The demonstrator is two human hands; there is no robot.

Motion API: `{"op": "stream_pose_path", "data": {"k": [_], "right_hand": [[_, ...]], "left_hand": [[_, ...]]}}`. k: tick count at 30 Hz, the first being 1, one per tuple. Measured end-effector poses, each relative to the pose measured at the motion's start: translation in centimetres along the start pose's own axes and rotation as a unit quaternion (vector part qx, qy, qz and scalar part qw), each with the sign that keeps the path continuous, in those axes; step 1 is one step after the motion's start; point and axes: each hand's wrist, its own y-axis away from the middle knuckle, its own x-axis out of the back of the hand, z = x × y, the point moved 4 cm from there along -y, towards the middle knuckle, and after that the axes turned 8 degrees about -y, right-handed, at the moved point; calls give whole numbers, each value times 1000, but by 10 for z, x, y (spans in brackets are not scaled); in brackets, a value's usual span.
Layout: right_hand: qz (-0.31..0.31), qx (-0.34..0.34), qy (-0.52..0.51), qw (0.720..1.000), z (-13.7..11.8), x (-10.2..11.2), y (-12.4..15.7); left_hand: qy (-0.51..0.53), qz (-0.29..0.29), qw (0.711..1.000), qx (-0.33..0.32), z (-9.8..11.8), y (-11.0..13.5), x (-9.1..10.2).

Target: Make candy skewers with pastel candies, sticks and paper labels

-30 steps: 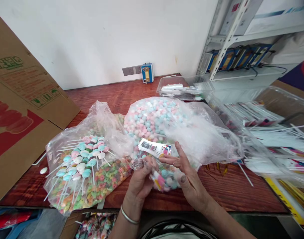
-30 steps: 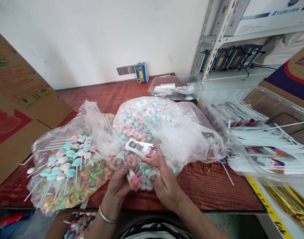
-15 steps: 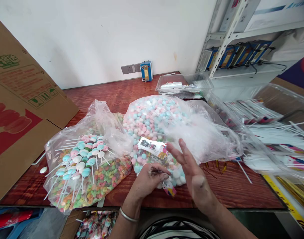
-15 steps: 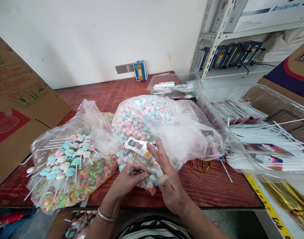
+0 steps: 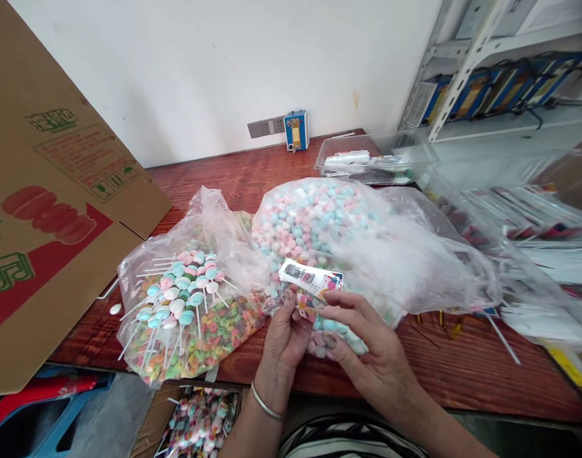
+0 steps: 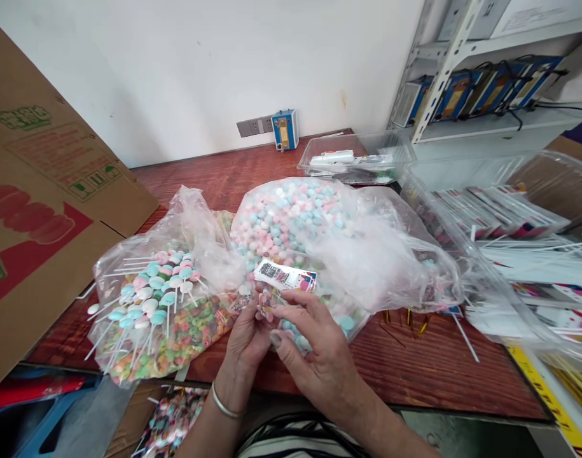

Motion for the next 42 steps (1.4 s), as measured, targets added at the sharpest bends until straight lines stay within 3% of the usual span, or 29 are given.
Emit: {"op": "stream_pose_path", "data": {"k": [3, 10, 17, 23, 28, 31, 34, 36, 39, 42], "right_hand": [[-4, 2, 46, 999, 2, -6, -3], [2, 1, 62, 998, 6, -7, -13], [-53, 17, -10, 998, -10, -17, -24], [-65, 23, -48, 996, -25, -21, -27], [-52, 12, -67, 996, -25, -31, -42], [-99, -27, -38, 994, -17, -62, -62], [-201, -45, 27, 978, -11, -111, -86], [-231, -47, 124, 964, -5, -144, -104], [-259, -69, 223, 937, 6, -186, -129], [-267, -81, 247, 928, 17, -209, -145]], "left_hand": [[-36, 2, 999, -16, -1, 4, 0], [-127, -86, 988, -34, 5, 9, -1], [-53, -49, 997, 35, 4, 7, 15], [14, -65, 998, -3, 19, 15, 15], [-2, -94, 994, -60, 48, 45, 19], [-9, -100, 987, -124, 74, 77, 33], [3, -74, 979, -192, 99, 106, 60], [15, -47, 973, -226, 111, 120, 82], [21, -8, 968, -249, 121, 132, 110], [26, 12, 964, -264, 127, 134, 124]]}}
